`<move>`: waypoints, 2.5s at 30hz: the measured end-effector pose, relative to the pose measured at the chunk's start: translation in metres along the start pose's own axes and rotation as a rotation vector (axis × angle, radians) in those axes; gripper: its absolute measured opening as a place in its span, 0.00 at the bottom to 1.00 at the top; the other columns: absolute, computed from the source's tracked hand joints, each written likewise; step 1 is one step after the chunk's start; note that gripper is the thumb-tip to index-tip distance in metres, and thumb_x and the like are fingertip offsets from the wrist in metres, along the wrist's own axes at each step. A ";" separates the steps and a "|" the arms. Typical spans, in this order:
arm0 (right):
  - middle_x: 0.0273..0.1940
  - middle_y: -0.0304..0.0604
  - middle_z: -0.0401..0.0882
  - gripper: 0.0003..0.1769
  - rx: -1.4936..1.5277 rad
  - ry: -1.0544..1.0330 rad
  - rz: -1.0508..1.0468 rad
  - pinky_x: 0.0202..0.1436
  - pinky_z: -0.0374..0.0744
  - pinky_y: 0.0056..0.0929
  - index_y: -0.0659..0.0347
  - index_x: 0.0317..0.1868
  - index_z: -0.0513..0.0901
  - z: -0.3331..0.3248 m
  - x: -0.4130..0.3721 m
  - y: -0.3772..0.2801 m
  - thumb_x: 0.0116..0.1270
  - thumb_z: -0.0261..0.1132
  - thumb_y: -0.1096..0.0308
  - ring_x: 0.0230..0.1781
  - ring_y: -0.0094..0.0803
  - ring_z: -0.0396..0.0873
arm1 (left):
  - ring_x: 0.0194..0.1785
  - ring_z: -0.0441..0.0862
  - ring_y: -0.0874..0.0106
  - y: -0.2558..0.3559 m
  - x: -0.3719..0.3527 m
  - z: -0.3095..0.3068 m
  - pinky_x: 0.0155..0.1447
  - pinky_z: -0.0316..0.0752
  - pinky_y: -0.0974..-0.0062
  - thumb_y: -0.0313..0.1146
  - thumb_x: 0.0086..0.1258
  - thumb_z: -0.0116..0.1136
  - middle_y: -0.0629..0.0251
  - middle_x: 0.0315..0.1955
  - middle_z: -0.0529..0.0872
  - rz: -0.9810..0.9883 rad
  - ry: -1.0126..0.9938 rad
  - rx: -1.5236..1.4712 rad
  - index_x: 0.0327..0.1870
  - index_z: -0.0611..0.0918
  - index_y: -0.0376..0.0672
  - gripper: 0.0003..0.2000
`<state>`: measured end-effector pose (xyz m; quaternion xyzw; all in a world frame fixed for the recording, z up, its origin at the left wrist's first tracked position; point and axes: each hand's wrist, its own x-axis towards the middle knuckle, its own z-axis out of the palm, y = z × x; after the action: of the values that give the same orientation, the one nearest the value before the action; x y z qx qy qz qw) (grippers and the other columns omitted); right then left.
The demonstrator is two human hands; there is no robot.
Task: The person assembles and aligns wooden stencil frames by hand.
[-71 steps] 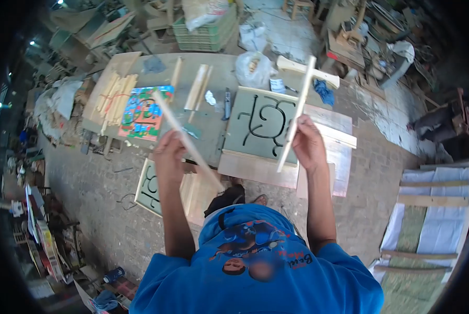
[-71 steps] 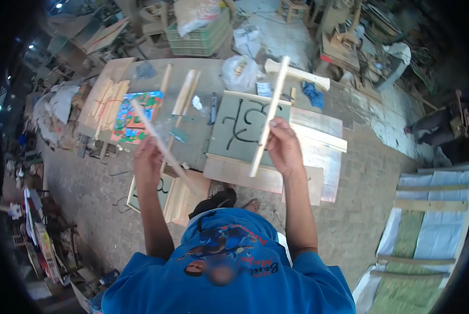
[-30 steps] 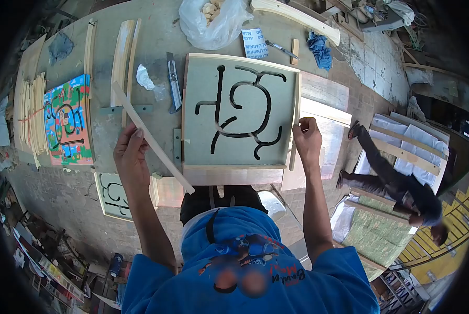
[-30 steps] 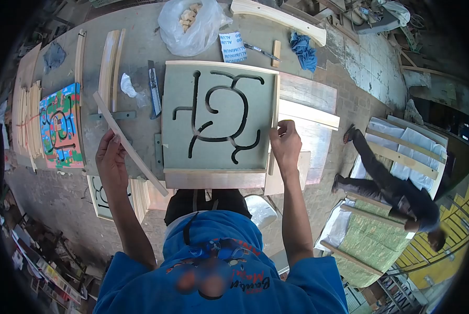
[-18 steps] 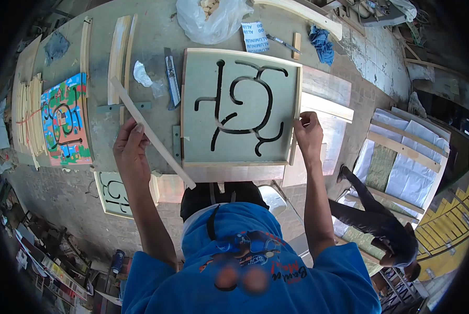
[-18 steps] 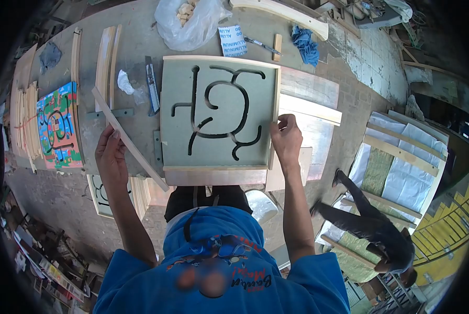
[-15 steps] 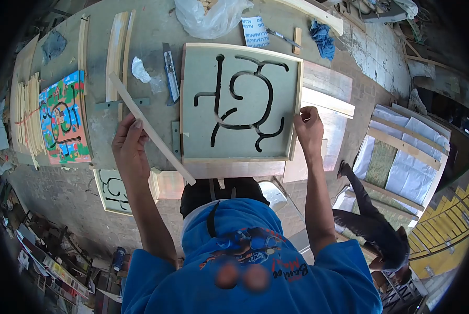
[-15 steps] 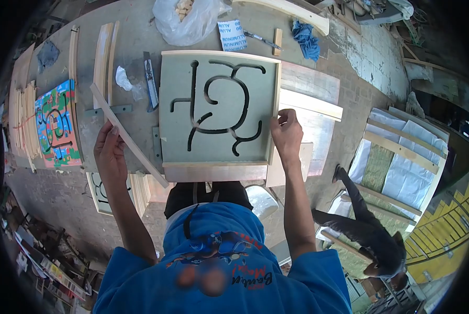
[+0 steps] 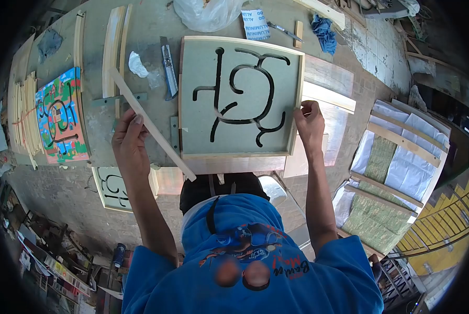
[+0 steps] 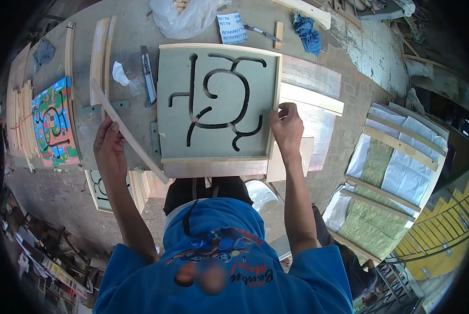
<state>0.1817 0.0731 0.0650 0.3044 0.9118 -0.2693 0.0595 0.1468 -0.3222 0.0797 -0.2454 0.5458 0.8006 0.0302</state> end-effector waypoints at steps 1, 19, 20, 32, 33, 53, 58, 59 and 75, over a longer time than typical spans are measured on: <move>0.33 0.50 0.85 0.21 0.004 0.004 -0.003 0.41 0.80 0.38 0.67 0.48 0.80 -0.001 -0.001 -0.001 0.59 0.65 0.61 0.32 0.42 0.84 | 0.37 0.81 0.83 -0.001 0.001 0.000 0.41 0.75 0.85 0.25 0.73 0.58 0.66 0.38 0.86 -0.004 -0.012 -0.006 0.56 0.81 0.34 0.13; 0.35 0.53 0.85 0.13 0.060 -0.128 0.056 0.41 0.81 0.36 0.69 0.35 0.83 -0.013 -0.082 0.052 0.58 0.68 0.65 0.33 0.41 0.85 | 0.37 0.80 0.82 -0.012 -0.002 0.003 0.42 0.74 0.83 0.25 0.73 0.57 0.67 0.38 0.86 -0.028 -0.044 -0.016 0.55 0.81 0.36 0.12; 0.35 0.53 0.85 0.13 0.059 -0.128 0.056 0.41 0.81 0.36 0.69 0.35 0.83 -0.013 -0.082 0.052 0.58 0.68 0.65 0.33 0.41 0.85 | 0.37 0.80 0.82 -0.012 -0.002 0.003 0.42 0.74 0.83 0.25 0.73 0.57 0.67 0.38 0.87 -0.028 -0.054 -0.019 0.55 0.81 0.36 0.12; 0.36 0.53 0.86 0.14 0.084 -0.125 0.042 0.39 0.81 0.34 0.70 0.39 0.84 -0.009 -0.084 0.050 0.61 0.67 0.65 0.34 0.38 0.85 | 0.38 0.81 0.81 -0.021 0.001 0.001 0.42 0.74 0.82 0.25 0.73 0.57 0.66 0.39 0.87 -0.044 -0.056 -0.035 0.55 0.81 0.36 0.12; 0.35 0.54 0.86 0.14 0.089 -0.126 0.037 0.39 0.82 0.34 0.70 0.39 0.83 -0.010 -0.085 0.050 0.61 0.67 0.64 0.34 0.39 0.85 | 0.38 0.81 0.81 -0.021 0.002 0.001 0.42 0.74 0.82 0.25 0.73 0.57 0.66 0.39 0.87 -0.045 -0.055 -0.035 0.55 0.81 0.36 0.12; 0.34 0.57 0.86 0.13 0.056 -0.099 0.030 0.42 0.83 0.35 0.71 0.41 0.81 -0.006 -0.090 0.046 0.66 0.65 0.66 0.35 0.42 0.87 | 0.39 0.81 0.80 -0.029 0.002 -0.004 0.46 0.75 0.81 0.25 0.73 0.57 0.65 0.40 0.87 -0.068 -0.024 -0.024 0.56 0.80 0.35 0.13; 0.34 0.57 0.85 0.13 0.046 -0.085 0.013 0.41 0.83 0.35 0.70 0.41 0.81 -0.005 -0.092 0.047 0.68 0.64 0.66 0.35 0.42 0.86 | 0.39 0.81 0.80 -0.029 0.001 -0.001 0.45 0.75 0.81 0.25 0.73 0.57 0.66 0.40 0.87 -0.083 -0.023 -0.013 0.57 0.80 0.35 0.14; 0.34 0.57 0.85 0.13 0.055 -0.095 0.009 0.41 0.83 0.35 0.70 0.41 0.81 -0.005 -0.092 0.047 0.68 0.64 0.66 0.35 0.42 0.86 | 0.39 0.81 0.80 -0.028 0.001 0.000 0.45 0.74 0.81 0.25 0.72 0.58 0.66 0.40 0.86 -0.085 0.004 0.008 0.57 0.80 0.34 0.14; 0.53 0.51 0.79 0.22 0.225 0.082 -0.033 0.53 0.76 0.36 0.66 0.57 0.77 -0.011 -0.087 0.033 0.69 0.64 0.59 0.53 0.38 0.77 | 0.26 0.82 0.77 -0.012 0.033 0.076 0.32 0.78 0.78 0.25 0.60 0.68 0.62 0.27 0.84 0.578 -0.126 0.824 0.46 0.85 0.38 0.13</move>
<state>0.2724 0.0556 0.0826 0.3048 0.8824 -0.3581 -0.0168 0.0943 -0.2572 0.0771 -0.0033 0.8591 0.5076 -0.0653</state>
